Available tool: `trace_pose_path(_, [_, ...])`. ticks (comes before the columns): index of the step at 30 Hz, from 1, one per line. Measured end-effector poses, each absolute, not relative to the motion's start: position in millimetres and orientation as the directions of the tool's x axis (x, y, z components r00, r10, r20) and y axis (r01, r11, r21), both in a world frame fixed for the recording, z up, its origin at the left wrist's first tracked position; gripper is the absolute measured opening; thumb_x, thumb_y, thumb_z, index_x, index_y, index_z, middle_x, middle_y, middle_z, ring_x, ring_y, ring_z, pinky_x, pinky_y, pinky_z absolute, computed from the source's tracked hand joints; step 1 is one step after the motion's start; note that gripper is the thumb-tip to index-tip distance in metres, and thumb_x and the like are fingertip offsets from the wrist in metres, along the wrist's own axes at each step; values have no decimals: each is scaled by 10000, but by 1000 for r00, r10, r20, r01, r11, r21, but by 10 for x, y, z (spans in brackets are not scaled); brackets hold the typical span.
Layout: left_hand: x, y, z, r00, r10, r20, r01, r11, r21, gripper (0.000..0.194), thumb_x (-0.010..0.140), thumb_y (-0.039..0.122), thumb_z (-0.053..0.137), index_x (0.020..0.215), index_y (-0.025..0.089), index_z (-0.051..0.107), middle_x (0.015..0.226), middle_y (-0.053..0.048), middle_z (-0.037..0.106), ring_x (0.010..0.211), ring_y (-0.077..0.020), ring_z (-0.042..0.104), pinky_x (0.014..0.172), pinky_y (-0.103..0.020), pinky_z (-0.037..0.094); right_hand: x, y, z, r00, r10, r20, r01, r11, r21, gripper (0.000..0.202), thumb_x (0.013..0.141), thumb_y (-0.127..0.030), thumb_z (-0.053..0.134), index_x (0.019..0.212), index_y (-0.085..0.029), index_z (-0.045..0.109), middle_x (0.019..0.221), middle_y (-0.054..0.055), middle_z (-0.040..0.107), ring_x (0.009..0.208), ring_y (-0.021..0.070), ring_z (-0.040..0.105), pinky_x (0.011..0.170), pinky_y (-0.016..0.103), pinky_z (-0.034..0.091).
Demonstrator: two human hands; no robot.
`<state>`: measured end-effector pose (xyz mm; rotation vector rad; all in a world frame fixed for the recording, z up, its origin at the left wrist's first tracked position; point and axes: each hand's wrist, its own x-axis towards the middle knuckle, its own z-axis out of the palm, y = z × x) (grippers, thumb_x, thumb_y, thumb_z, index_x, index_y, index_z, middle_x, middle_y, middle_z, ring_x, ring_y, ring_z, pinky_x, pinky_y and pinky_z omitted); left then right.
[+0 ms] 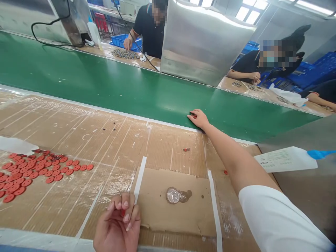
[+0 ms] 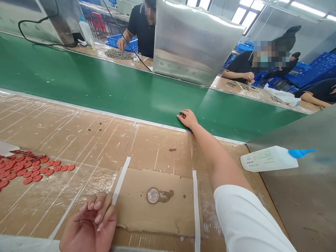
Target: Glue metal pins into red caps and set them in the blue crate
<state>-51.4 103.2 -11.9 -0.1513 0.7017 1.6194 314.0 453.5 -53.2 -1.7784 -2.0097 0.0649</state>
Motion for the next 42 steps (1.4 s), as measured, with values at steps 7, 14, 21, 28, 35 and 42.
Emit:
trace_pose_path(7, [-515, 1008, -123, -172, 872, -458, -945, -14, 327, 111, 712, 189, 582, 675, 174, 478, 670, 28, 447, 479, -40, 370, 361, -148, 364, 2974, 4315, -449, -270, 902, 337, 886, 369, -279, 368, 849, -377, 498, 1068, -141, 677, 1090, 121, 620, 1040, 227, 556, 975, 376, 420])
trace_pose_path(14, [-532, 972, -148, -156, 902, -404, -952, -29, 304, 88, 731, 191, 560, 685, 166, 489, 679, 22, 452, 496, -39, 380, 375, -141, 366, 2792, 4032, -270, -290, 934, 211, 897, 342, -281, 210, 755, -297, 555, 874, -173, 675, 874, 73, 640, 818, 196, 581, 799, 338, 469])
trace_pose_path(21, [-547, 962, -145, -139, 919, -368, -958, -31, 284, 87, 739, 184, 559, 687, 164, 493, 682, 23, 457, 500, -38, 391, 378, -138, 363, 2688, 3750, -48, -361, 930, 68, 884, 365, -291, 163, 762, -329, 550, 746, -202, 650, 727, 11, 663, 643, 136, 563, 623, 263, 435])
trace_pose_path(28, [-569, 956, -144, -123, 924, -361, -964, -25, 265, 98, 742, 185, 563, 674, 162, 495, 673, 23, 463, 499, -40, 387, 378, -143, 352, 2562, 3198, 132, -552, 834, 1, 800, 531, -281, 222, 794, -422, 579, 797, -225, 680, 750, 2, 676, 652, 125, 584, 654, 244, 443])
trace_pose_path(35, [-579, 961, -173, -114, 932, -344, -966, -23, 256, 100, 741, 201, 570, 675, 161, 508, 663, 22, 474, 493, -41, 381, 370, -146, 337, 2737, 3551, 151, -237, 964, 120, 932, 260, -252, 459, 948, -457, 311, 1156, -190, 621, 1145, 87, 671, 1057, 221, 603, 900, 333, 445])
trace_pose_path(42, [-585, 973, -216, -116, 935, -335, -967, -29, 255, 97, 773, 200, 532, 687, 159, 510, 673, 16, 474, 501, -43, 373, 374, -149, 331, 2733, 3843, -116, -259, 964, 62, 940, 266, -214, 406, 922, -439, 410, 1141, -186, 641, 1209, 122, 603, 1142, 231, 536, 1011, 367, 381])
